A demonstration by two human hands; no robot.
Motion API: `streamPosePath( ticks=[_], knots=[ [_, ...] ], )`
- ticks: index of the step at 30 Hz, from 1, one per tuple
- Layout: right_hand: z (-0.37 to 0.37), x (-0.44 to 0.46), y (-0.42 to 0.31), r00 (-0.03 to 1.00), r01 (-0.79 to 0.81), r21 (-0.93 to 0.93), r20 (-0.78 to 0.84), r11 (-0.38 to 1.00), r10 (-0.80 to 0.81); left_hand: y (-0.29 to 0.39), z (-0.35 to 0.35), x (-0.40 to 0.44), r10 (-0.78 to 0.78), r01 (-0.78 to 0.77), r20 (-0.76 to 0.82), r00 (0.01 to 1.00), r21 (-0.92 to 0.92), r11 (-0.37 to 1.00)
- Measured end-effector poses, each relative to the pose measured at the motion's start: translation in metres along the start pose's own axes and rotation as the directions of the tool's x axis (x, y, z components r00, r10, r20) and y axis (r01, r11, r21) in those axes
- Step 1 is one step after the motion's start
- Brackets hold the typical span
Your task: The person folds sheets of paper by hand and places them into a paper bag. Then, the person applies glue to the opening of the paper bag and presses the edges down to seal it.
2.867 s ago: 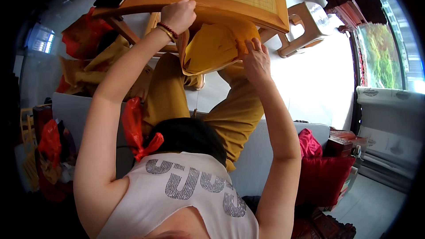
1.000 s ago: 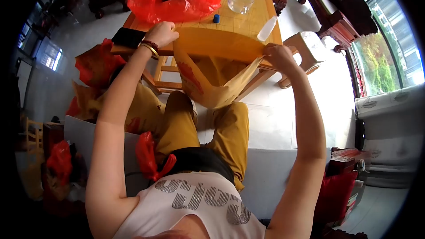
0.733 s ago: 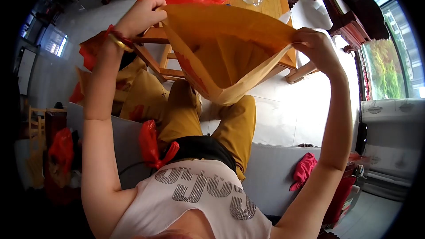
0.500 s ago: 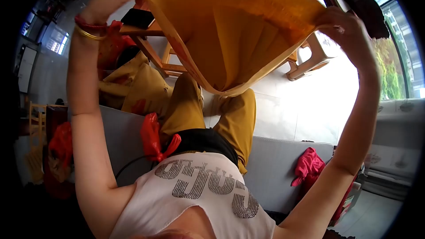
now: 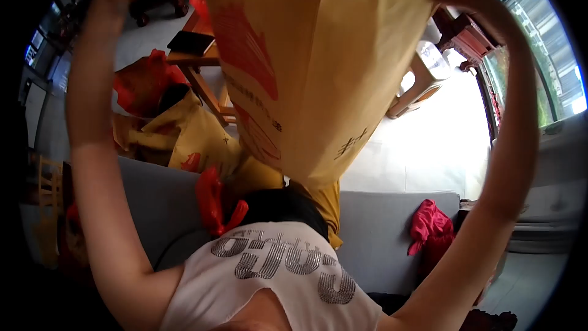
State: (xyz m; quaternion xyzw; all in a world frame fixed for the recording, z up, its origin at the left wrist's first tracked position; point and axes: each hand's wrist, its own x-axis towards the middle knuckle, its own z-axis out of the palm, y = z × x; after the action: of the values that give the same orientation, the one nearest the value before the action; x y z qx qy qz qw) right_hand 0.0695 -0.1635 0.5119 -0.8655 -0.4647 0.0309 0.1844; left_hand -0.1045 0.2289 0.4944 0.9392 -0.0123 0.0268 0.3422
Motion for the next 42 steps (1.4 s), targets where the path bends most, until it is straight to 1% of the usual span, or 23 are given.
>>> streamPosePath(
  ticks=[1,2,3,4,5,7,8,10,11,13,14,16,18,20,23,26,28,30,32,33,36,39,42],
  knots=[
    [0.018,0.008,0.004,1.0,0.007,-0.018,0.026,1.0,-0.006,-0.02,0.01,0.023,-0.051,0.051,0.103,0.993,0.009,0.999],
    [0.033,0.019,0.012,0.992,0.046,0.015,0.113,0.999,-0.048,-0.043,0.029,0.045,-0.062,0.042,0.121,0.991,0.159,0.986],
    [0.059,0.031,0.036,0.987,0.046,0.197,0.142,0.979,-0.075,-0.056,0.051,0.061,-0.072,0.027,0.139,0.988,0.304,0.952],
    [0.085,0.042,0.055,0.993,0.038,-0.047,0.115,0.998,-0.032,-0.069,0.071,0.07,-0.087,0.037,0.115,0.99,0.379,0.925],
    [0.101,0.048,0.049,0.978,-0.086,-0.003,0.192,0.996,0.085,-0.083,0.09,0.08,-0.102,0.05,0.09,0.991,0.452,0.891],
    [0.144,0.068,0.096,0.991,0.097,-0.049,0.095,0.994,-0.092,-0.097,0.12,0.09,-0.059,0.032,0.034,0.998,0.531,0.847],
    [0.155,0.073,0.104,0.988,0.15,-0.029,0.031,0.988,-0.149,-0.09,0.129,0.094,-0.274,0.233,0.01,0.962,0.497,0.836],
    [0.167,0.085,0.111,0.972,0.228,-0.071,-0.043,0.971,-0.231,-0.113,0.147,0.113,-0.182,0.242,-0.188,0.965,0.374,0.895],
    [0.171,0.086,0.111,0.987,0.116,0.039,-0.119,0.992,-0.111,-0.121,0.149,0.119,-0.072,0.16,-0.326,0.943,0.25,0.955],
    [0.181,0.08,0.092,0.964,-0.107,0.287,-0.206,0.952,0.17,-0.115,0.159,0.106,0.07,-0.065,-0.59,0.804,0.031,0.997],
    [0.194,0.079,0.114,0.946,-0.026,0.299,-0.302,0.954,0.121,-0.12,0.164,0.099,0.164,-0.186,-0.628,0.761,0.031,0.982],
    [0.215,0.054,0.118,0.856,-0.006,0.462,-0.457,0.887,0.244,-0.137,0.188,0.071,0.03,-0.168,-0.495,0.868,-0.238,0.957],
    [0.244,0.013,0.127,0.767,0.023,0.622,-0.513,0.783,0.385,-0.161,0.228,0.033,-0.135,-0.039,-0.368,0.92,-0.429,0.903],
    [0.278,-0.037,0.131,0.707,-0.021,0.808,-0.404,0.588,0.581,-0.2,0.272,-0.01,-0.314,0.171,-0.18,0.932,-0.546,0.82],
    [0.355,-0.116,0.142,0.677,-0.267,0.894,-0.092,0.36,0.73,-0.265,0.345,-0.084,-0.392,0.365,0.059,0.918,-0.508,0.78],
    [0.433,-0.181,0.154,0.672,-0.438,0.873,0.158,0.216,0.724,-0.267,0.372,-0.131,-0.393,0.46,0.239,0.888,-0.434,0.775],
    [0.459,-0.196,0.131,0.678,-0.478,0.871,0.287,0.11,0.676,-0.272,0.389,-0.148,-0.325,0.427,0.281,0.903,-0.498,0.755],
    [0.477,-0.198,0.115,0.691,-0.462,0.887,0.366,-0.009,0.624,-0.274,0.4,-0.146,-0.251,0.37,0.295,0.922,-0.478,0.797],
    [0.471,-0.187,0.089,0.715,-0.435,0.897,0.398,-0.081,0.575,-0.271,0.402,-0.134,-0.08,0.148,0.207,0.975,-0.343,0.928],
    [0.476,-0.187,0.086,0.743,-0.399,0.913,0.374,-0.082,0.554,-0.269,0.403,-0.13,0.014,0.032,0.173,0.985,-0.262,0.964],
    [0.476,-0.19,0.081,0.747,-0.431,0.898,0.411,-0.09,0.523,-0.262,0.406,-0.125,0.104,-0.082,0.126,0.987,-0.171,0.982],
    [0.458,-0.186,0.054,0.721,-0.379,0.925,0.304,-0.011,0.622,-0.25,0.412,-0.136,-0.039,0.06,0.082,0.996,-0.264,0.963],
    [0.447,-0.199,0.039,0.792,-0.434,0.844,0.192,0.314,0.579,-0.23,0.393,-0.149,-0.229,0.289,0.307,0.924,-0.165,0.943]
  ],
)
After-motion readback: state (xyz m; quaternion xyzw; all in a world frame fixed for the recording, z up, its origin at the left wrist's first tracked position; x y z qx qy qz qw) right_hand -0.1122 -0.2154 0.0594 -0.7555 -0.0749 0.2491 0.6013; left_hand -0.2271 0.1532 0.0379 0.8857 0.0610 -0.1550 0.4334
